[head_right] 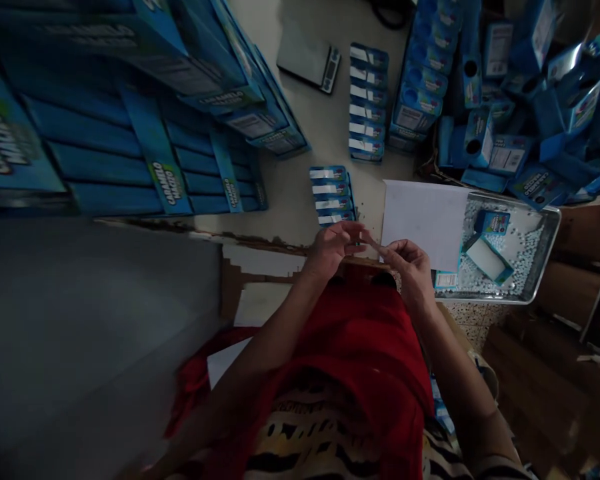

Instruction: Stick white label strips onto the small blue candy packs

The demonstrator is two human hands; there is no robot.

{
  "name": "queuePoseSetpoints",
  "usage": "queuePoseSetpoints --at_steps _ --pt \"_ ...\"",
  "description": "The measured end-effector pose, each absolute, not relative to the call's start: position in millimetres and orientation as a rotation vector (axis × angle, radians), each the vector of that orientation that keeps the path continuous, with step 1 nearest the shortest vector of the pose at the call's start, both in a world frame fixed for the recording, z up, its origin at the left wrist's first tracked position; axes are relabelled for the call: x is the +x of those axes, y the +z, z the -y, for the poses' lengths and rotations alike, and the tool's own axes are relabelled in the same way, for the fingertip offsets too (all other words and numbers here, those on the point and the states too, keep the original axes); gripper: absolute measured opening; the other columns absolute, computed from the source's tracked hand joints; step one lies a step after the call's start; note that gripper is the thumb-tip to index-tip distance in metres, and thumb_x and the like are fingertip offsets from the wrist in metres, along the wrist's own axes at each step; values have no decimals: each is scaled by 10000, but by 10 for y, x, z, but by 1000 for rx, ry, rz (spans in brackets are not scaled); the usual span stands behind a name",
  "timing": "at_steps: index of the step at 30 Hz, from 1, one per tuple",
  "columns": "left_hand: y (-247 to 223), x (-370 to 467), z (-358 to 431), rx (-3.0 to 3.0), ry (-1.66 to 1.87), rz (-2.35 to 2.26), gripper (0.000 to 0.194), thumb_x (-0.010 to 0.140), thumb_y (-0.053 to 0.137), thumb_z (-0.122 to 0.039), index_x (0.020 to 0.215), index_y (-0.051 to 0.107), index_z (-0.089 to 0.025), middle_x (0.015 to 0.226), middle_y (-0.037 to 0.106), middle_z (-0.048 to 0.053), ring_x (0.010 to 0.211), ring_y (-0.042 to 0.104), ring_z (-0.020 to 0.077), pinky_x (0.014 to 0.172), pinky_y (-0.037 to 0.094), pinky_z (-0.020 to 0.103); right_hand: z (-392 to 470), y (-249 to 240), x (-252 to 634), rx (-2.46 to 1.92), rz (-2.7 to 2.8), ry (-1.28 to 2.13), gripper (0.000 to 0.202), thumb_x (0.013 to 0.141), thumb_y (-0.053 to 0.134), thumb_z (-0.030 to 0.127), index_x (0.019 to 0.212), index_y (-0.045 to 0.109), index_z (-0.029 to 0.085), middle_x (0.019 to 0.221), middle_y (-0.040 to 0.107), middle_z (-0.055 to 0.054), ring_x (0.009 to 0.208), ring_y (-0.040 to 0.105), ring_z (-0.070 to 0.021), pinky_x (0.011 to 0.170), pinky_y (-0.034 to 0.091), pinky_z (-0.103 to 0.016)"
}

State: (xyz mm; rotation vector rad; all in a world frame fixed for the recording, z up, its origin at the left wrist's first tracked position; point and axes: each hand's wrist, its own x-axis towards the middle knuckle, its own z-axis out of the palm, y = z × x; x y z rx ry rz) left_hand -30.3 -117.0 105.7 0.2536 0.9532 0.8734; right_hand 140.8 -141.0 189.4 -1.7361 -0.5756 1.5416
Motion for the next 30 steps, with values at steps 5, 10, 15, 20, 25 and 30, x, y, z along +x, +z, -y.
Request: queuePoseSetpoints --at_steps 5,10,15,20,25,30 --pt "1100 -475 1366 197 849 -1136 495 557 998 -463 860 742 -165 826 790 44 771 755 181 727 615 292 1494 1768 1230 -1753 574 1634 285 732 899 423 761 686 234 666 636 23 590 526 -119 566 446 -276" --pt "1002 -665 1544 180 843 -1204 463 551 988 -461 795 730 -164 759 767 30 714 727 170 724 616 306 1610 1680 1042 -1741 559 1690 269 717 899 412 741 701 230 653 658 23 578 538 -121 590 473 -284" --pt "908 -899 1667 167 859 -1278 458 563 977 -465 781 704 -168 748 735 14 683 700 155 685 611 294 1685 1468 811 -1894 673 1509 275 715 892 434 746 727 216 688 699 7 633 583 -151 632 479 -302" --pt "756 -1000 1716 152 964 -1389 400 628 945 -416 790 667 -178 738 694 -10 701 698 139 721 600 276 1629 1081 618 -2074 1075 1134 258 815 802 458 795 767 203 786 734 -28 742 624 -185 736 477 -333" --pt "573 -987 1812 153 956 -1459 369 665 913 -417 813 673 -180 725 688 -14 667 670 119 691 566 251 1655 906 564 -2162 1312 980 239 872 730 435 788 765 214 805 719 -28 757 612 -187 756 450 -331" --pt "477 -965 1856 175 950 -1436 331 682 877 -425 808 678 -191 694 675 -27 642 643 115 671 553 253 1718 834 572 -2156 1342 913 216 897 709 408 793 738 221 811 692 -19 761 599 -187 768 439 -330"
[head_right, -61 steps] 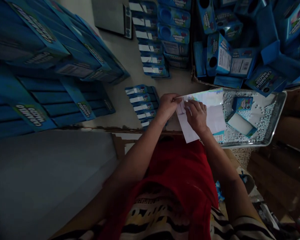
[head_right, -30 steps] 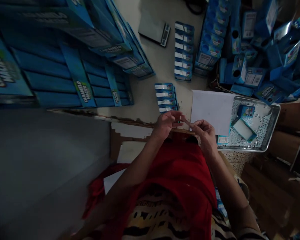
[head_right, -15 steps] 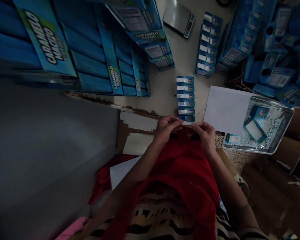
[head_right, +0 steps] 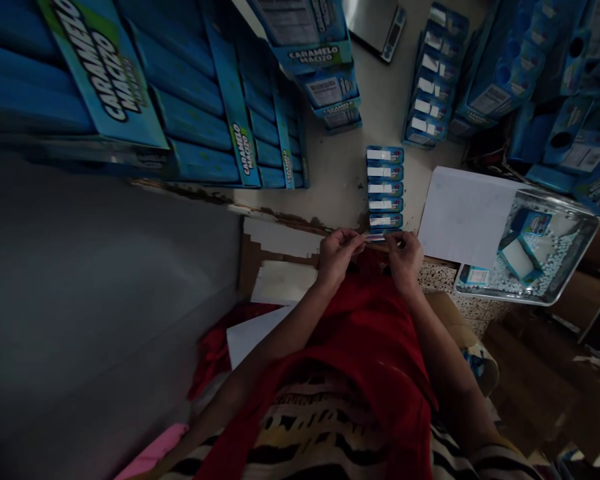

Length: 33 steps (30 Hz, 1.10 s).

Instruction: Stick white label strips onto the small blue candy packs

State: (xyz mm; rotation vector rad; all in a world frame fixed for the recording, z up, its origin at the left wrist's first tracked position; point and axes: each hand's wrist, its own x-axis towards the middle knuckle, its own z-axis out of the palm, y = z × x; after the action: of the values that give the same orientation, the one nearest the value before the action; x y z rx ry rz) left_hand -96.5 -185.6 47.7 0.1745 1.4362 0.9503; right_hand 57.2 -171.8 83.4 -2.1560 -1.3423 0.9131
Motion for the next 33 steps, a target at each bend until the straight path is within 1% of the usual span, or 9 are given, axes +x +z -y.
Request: queuePoseSetpoints --at_steps 15,17,20,22,26,29,31,32,33 --pt "380 -919 1824 146 962 -1431 364 642 891 -429 782 654 -192 683 672 -29 634 646 119 666 553 258 1674 770 612 -2158 1412 935 188 887 713 363 769 685 219 778 646 -2 723 549 -170 744 420 -326" --pt "294 -903 1822 127 960 -1434 365 628 896 -421 776 655 -190 683 676 -29 641 645 119 677 541 254 1661 716 657 -2222 1342 914 231 818 787 393 783 630 227 769 610 17 714 519 -166 717 403 -319" --pt "150 -859 1821 102 918 -1423 362 601 901 -403 773 676 -178 688 686 -23 667 641 119 696 514 241 1635 618 722 -2296 1143 924 473 648 899 455 829 513 252 756 519 67 697 456 -147 675 376 -297" --pt "71 -818 1839 101 906 -1406 386 605 893 -411 845 715 -167 753 720 -6 722 656 129 724 513 239 1630 571 742 -2232 1030 1056 546 619 903 476 887 478 260 761 479 88 697 448 -139 664 382 -284" --pt "-16 -778 1902 167 962 -1397 541 679 855 -459 1132 741 -187 958 778 35 867 707 175 817 554 287 1592 558 840 -2075 1010 1271 504 684 858 506 947 510 253 801 528 75 724 493 -141 676 412 -278" --pt "-36 -820 1843 281 968 -1640 490 755 822 -518 1134 756 -215 1070 791 84 1000 729 236 927 569 361 1418 561 1044 -2029 1005 1519 542 640 881 590 928 590 234 790 600 45 763 556 -173 725 470 -312" --pt "-21 -834 1711 350 1047 -1765 473 839 766 -574 1177 754 -243 1249 770 111 1189 706 265 1062 534 399 1247 532 1139 -1934 963 1607 631 666 855 662 1073 661 220 1000 719 -39 957 650 -233 865 533 -374" --pt "-4 -821 1626 379 1098 -1752 490 867 743 -603 1217 744 -260 1342 741 112 1285 672 272 1111 513 403 1167 504 1142 -1869 952 1610 707 704 820 700 1203 666 223 1194 732 -85 1117 660 -265 968 535 -407" --pt "17 -792 1538 397 1139 -1696 525 872 737 -632 1255 732 -273 1414 710 109 1357 636 278 1127 510 400 1101 466 1110 -1804 951 1598 794 743 778 733 1345 632 236 1389 686 -109 1278 623 -286 1071 511 -431"
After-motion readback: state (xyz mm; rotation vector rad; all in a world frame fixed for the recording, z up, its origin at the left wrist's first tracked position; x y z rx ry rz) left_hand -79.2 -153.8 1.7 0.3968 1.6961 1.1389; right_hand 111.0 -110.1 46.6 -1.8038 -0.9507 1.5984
